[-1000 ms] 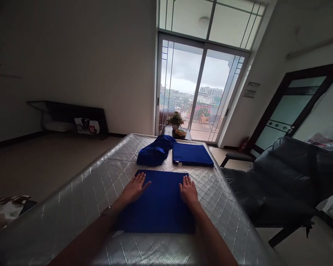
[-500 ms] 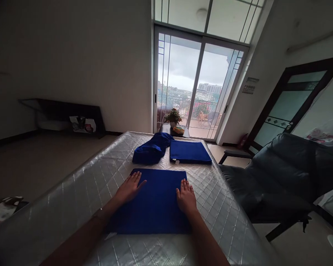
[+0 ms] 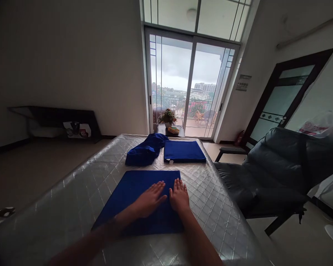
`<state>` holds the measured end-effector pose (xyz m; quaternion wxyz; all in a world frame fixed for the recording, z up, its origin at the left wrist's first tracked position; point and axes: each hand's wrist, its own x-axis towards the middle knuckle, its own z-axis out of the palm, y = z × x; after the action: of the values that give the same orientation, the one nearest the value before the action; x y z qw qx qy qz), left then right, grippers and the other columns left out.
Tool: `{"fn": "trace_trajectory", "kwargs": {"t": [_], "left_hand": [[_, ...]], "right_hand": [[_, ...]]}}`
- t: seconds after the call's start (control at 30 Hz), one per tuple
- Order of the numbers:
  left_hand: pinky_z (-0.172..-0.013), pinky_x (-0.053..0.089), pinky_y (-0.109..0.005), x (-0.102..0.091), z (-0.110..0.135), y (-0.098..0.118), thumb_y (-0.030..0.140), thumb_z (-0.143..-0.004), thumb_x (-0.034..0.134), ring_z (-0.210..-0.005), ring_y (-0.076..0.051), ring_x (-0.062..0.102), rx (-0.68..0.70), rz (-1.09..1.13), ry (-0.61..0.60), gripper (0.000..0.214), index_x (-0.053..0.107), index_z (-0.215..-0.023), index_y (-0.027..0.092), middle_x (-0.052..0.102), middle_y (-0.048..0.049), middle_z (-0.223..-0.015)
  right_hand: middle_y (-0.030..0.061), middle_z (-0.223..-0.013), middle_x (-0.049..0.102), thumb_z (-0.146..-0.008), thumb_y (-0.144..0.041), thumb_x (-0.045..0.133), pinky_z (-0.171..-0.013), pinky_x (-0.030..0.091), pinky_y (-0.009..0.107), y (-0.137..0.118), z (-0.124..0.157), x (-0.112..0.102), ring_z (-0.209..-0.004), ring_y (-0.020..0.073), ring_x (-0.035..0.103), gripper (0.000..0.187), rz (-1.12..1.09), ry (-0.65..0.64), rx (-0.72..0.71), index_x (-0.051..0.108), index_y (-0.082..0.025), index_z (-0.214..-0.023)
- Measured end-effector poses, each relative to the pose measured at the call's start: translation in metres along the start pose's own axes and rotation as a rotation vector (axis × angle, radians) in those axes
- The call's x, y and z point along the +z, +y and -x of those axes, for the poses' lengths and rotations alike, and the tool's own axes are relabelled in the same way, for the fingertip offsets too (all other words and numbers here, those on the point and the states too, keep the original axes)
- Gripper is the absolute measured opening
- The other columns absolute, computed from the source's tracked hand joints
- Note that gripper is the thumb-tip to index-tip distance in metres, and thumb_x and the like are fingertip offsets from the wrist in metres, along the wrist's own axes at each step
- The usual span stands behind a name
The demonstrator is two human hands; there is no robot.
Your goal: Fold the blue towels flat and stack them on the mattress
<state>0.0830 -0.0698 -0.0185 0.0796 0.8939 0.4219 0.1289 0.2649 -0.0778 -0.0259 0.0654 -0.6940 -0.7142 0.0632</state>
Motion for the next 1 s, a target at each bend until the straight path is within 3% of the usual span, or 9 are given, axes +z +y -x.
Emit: {"fn": "trace_trajectory", "kwargs": {"t": [0.1, 0.23, 0.47, 0.77, 1.0], "left_hand": [[-0.123, 0.020, -0.040, 0.011, -0.023, 0.038, 0.055, -0.098, 0.016, -0.148, -0.019, 0.018, 0.101, 0.071, 0.034, 0.067, 0.025, -0.153, 0.019, 0.026, -0.0076, -0.159], [-0.122, 0.022, -0.041, 0.020, -0.040, 0.046, 0.055, -0.098, 0.010, -0.148, -0.021, 0.019, 0.022, 0.120, 0.032, 0.069, 0.024, -0.153, 0.016, 0.026, -0.0086, -0.159], [-0.120, 0.022, -0.038, 0.019, -0.018, -0.002, 0.062, -0.096, 0.014, -0.147, -0.024, 0.023, -0.125, 0.005, 0.036, 0.074, 0.030, -0.151, 0.015, 0.031, -0.0080, -0.158], [-0.121, 0.016, -0.040, -0.009, 0.021, -0.058, 0.064, -0.095, 0.012, -0.148, -0.022, 0.019, -0.279, -0.096, -0.012, 0.079, 0.030, -0.150, 0.011, 0.023, -0.0115, -0.160], [-0.120, 0.019, -0.041, -0.025, 0.044, -0.096, 0.064, -0.095, 0.015, -0.147, -0.024, 0.022, -0.434, -0.151, 0.015, 0.078, 0.030, -0.150, 0.012, 0.025, -0.0119, -0.158]], "right_hand": [[0.0074, -0.161, 0.009, -0.098, -0.036, 0.026, -0.119, 0.008, 0.039, 0.004, 0.001, 0.002, -0.148, 0.0210, 0.004, 0.061, 0.041, -0.024, -0.049, 0.019, -0.010, -0.153], [0.0076, -0.161, 0.007, -0.097, -0.035, 0.031, -0.119, 0.008, 0.039, 0.006, 0.002, 0.003, -0.148, 0.0212, 0.005, 0.063, 0.081, -0.019, -0.073, 0.017, -0.013, -0.154], [0.0099, -0.160, 0.016, -0.099, -0.037, 0.021, -0.119, 0.010, 0.039, -0.001, 0.001, -0.003, -0.148, 0.0212, 0.009, 0.062, 0.024, 0.002, -0.007, 0.021, -0.006, -0.152], [0.0064, -0.160, 0.017, -0.099, -0.037, 0.019, -0.119, 0.008, 0.036, -0.004, 0.005, -0.007, -0.148, 0.0187, 0.012, 0.061, -0.004, 0.027, 0.013, 0.022, -0.008, -0.152], [0.0066, -0.160, 0.016, -0.099, -0.038, 0.019, -0.119, 0.007, 0.036, -0.002, 0.004, -0.005, -0.148, 0.0183, 0.010, 0.061, 0.020, 0.012, 0.006, 0.021, -0.009, -0.153]]}}
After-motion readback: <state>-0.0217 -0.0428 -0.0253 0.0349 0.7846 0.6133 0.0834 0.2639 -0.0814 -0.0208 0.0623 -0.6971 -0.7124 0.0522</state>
